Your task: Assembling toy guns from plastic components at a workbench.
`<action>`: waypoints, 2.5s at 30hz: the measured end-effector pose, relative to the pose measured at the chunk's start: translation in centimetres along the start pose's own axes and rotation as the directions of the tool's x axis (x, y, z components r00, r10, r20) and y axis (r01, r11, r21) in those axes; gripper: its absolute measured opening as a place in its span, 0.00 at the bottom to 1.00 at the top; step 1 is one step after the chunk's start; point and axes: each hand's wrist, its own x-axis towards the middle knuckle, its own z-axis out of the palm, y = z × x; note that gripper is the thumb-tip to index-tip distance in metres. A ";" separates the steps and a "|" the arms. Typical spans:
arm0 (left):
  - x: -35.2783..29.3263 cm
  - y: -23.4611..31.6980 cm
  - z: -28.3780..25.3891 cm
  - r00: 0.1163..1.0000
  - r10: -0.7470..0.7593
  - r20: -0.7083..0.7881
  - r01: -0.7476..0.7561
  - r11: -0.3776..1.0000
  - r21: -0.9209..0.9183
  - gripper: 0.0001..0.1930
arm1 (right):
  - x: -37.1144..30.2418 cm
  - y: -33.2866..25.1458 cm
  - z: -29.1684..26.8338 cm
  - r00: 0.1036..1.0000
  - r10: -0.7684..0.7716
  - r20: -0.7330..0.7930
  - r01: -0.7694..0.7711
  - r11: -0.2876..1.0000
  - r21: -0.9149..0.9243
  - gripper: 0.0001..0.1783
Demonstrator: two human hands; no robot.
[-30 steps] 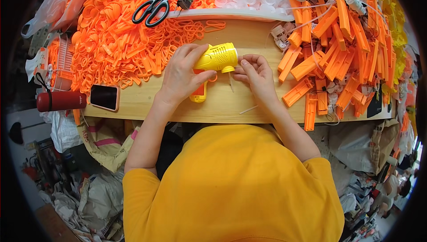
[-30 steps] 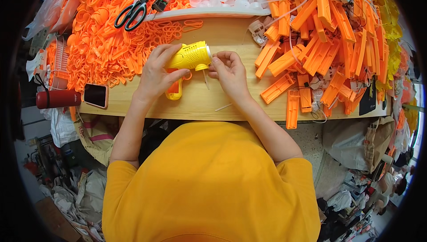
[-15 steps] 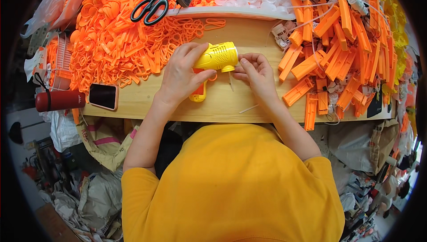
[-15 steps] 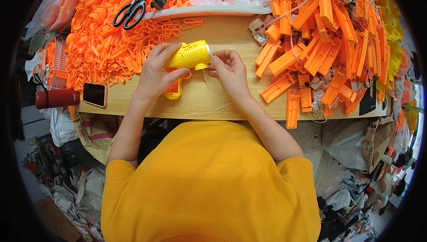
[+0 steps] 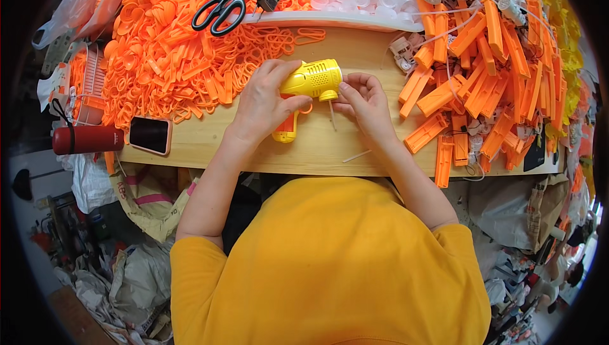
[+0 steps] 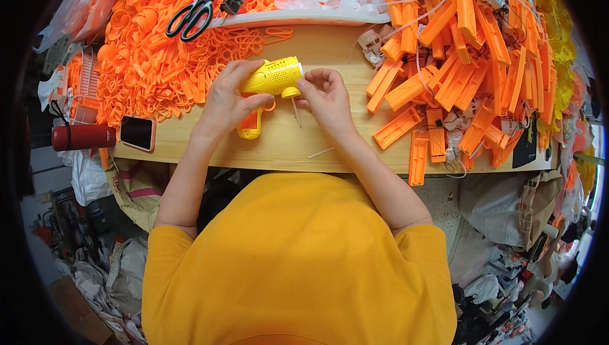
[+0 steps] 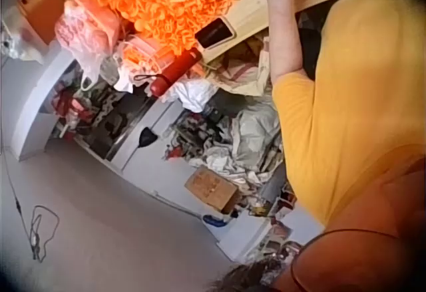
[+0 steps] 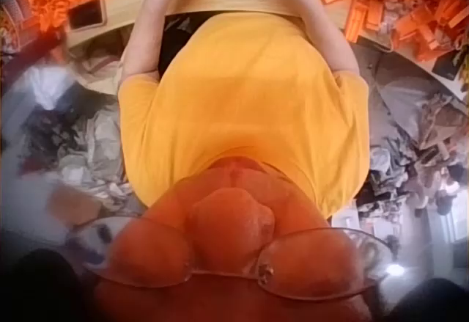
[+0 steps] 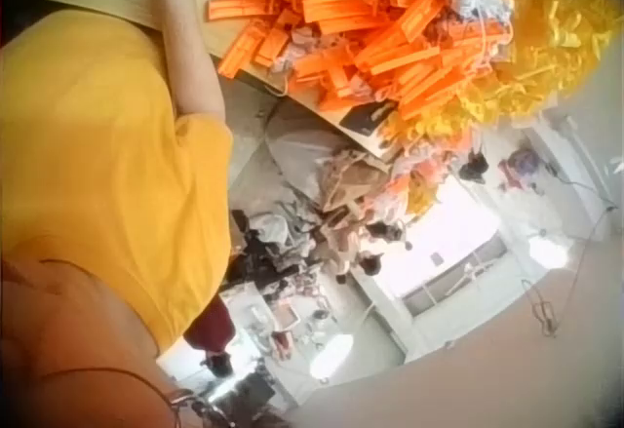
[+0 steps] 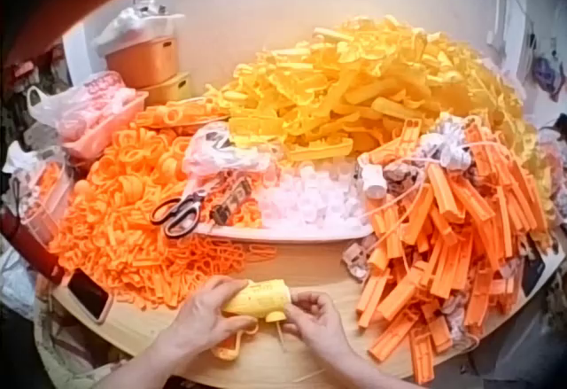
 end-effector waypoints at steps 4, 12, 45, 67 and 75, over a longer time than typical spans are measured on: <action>-0.8 0.2 0.2 0.999 0.041 -0.011 -0.042 0.998 -0.056 0.31 | -0.3 -1.0 0.3 0.999 0.033 -0.020 -0.033 0.999 0.024 0.24; -2.8 3.0 1.2 0.915 0.336 -0.222 -0.332 0.942 0.059 0.32 | -1.9 -0.5 0.2 0.948 -0.273 0.163 0.289 0.954 -0.081 0.27; -1.5 2.1 -0.5 0.805 0.286 -0.520 -0.481 0.828 -0.289 0.20 | -2.8 -3.2 -0.2 0.810 0.456 0.369 -0.578 0.726 0.373 0.32; -0.4 1.9 -1.2 0.808 0.271 -0.523 -0.323 0.946 -0.008 0.19 | -5.2 -2.2 1.0 0.954 -0.251 0.166 0.275 0.950 -0.145 0.37; -1.5 1.9 0.7 0.890 -0.100 -0.445 -0.193 0.802 -0.565 0.13 | -3.6 -3.2 -0.3 0.975 0.153 0.163 -0.197 0.934 0.299 0.29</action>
